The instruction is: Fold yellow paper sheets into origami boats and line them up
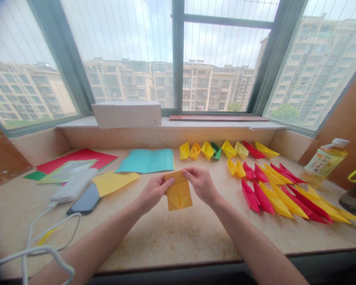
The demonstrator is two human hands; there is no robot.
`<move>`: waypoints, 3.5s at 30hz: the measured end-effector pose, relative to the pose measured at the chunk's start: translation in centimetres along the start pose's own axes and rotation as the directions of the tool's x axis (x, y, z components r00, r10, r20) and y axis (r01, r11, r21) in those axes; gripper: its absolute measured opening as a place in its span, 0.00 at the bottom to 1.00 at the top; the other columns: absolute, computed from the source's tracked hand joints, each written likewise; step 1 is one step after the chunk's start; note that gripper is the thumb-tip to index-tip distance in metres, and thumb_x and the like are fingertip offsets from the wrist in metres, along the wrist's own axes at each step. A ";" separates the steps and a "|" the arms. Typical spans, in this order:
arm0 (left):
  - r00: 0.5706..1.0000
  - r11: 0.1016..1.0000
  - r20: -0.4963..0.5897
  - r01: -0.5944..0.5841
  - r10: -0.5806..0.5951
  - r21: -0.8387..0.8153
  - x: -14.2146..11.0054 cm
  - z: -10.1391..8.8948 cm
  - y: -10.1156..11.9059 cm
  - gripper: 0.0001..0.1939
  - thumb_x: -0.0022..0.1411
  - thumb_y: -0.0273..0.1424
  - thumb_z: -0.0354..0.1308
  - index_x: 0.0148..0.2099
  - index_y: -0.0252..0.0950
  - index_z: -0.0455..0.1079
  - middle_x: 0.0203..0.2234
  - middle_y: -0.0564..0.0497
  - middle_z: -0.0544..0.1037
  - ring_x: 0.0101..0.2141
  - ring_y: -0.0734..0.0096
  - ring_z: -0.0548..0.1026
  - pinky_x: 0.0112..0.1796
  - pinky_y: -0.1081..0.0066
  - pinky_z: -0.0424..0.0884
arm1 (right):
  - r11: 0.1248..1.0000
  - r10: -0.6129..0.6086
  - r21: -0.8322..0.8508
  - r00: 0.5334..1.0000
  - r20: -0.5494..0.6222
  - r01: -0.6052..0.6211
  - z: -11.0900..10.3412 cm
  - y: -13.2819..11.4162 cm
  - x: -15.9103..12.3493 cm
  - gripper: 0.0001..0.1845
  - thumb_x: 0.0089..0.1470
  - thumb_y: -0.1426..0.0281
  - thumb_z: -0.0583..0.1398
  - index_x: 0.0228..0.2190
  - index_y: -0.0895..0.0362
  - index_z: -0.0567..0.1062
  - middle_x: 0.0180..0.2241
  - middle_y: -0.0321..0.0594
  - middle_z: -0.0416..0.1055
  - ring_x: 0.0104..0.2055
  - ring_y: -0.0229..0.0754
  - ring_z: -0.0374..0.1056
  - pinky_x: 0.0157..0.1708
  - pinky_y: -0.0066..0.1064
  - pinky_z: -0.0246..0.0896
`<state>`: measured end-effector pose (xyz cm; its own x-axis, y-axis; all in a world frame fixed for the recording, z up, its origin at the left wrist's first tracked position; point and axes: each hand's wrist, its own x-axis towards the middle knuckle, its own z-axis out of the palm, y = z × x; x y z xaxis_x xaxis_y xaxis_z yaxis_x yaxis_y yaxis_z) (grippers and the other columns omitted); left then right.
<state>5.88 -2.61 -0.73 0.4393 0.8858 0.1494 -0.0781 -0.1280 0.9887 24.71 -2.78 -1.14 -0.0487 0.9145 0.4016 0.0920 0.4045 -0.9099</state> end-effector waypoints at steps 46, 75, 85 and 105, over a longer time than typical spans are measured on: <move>0.992 0.999 -0.123 -0.004 -0.002 -0.048 -0.2 0.4 0.2 0.25 0.56 0.45 0.63 0.50 0.33 0.69 0.35 0.45 0.78 0.33 0.63 0.77 0.26 0.70 0.76 | 0.840 -0.381 -0.371 0.918 0.114 0.395 0.7 0.2 -0.6 0.18 0.62 0.69 0.56 0.52 0.47 0.74 0.49 0.45 0.70 0.52 0.46 0.67 0.54 0.43 0.64; 0.989 0.977 -0.133 -0.093 0.068 -0.192 -0.2 1.0 0.3 0.19 0.61 0.44 0.59 0.44 0.35 0.59 0.37 0.45 0.79 0.35 0.62 0.81 0.32 0.64 0.79 | 0.979 -0.148 -0.131 0.988 0.053 0.154 1.3 0.4 -0.7 0.25 0.60 0.65 0.58 0.58 0.51 0.63 0.44 0.44 0.74 0.42 0.45 0.72 0.42 0.39 0.69; 0.999 0.998 -0.028 -0.025 0.024 -0.053 -0.3 0.7 0.0 0.19 0.62 0.42 0.58 0.45 0.31 0.64 0.31 0.46 0.78 0.25 0.67 0.80 0.26 0.71 0.75 | 0.994 0.045 0.097 0.998 0.041 -0.049 0.5 -0.2 -0.1 0.20 0.54 0.55 0.62 0.41 0.57 0.77 0.34 0.41 0.77 0.36 0.44 0.72 0.38 0.35 0.65; 0.991 0.996 -0.129 -0.044 0.033 -0.084 -0.2 0.5 0.5 0.30 0.62 0.50 0.54 0.55 0.32 0.59 0.27 0.47 0.78 0.17 0.68 0.76 0.17 0.73 0.71 | 0.999 -0.024 0.029 1.000 0.019 0.023 0.2 -1.1 -0.3 0.25 0.61 0.55 0.55 0.51 0.58 0.75 0.29 0.39 0.75 0.28 0.38 0.67 0.29 0.31 0.65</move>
<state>6.26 -3.06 -0.23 0.3170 0.9313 0.1794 -0.1721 -0.1296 0.9765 24.45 -3.48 -0.31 -0.0697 0.9044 0.4210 0.0622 0.4252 -0.9030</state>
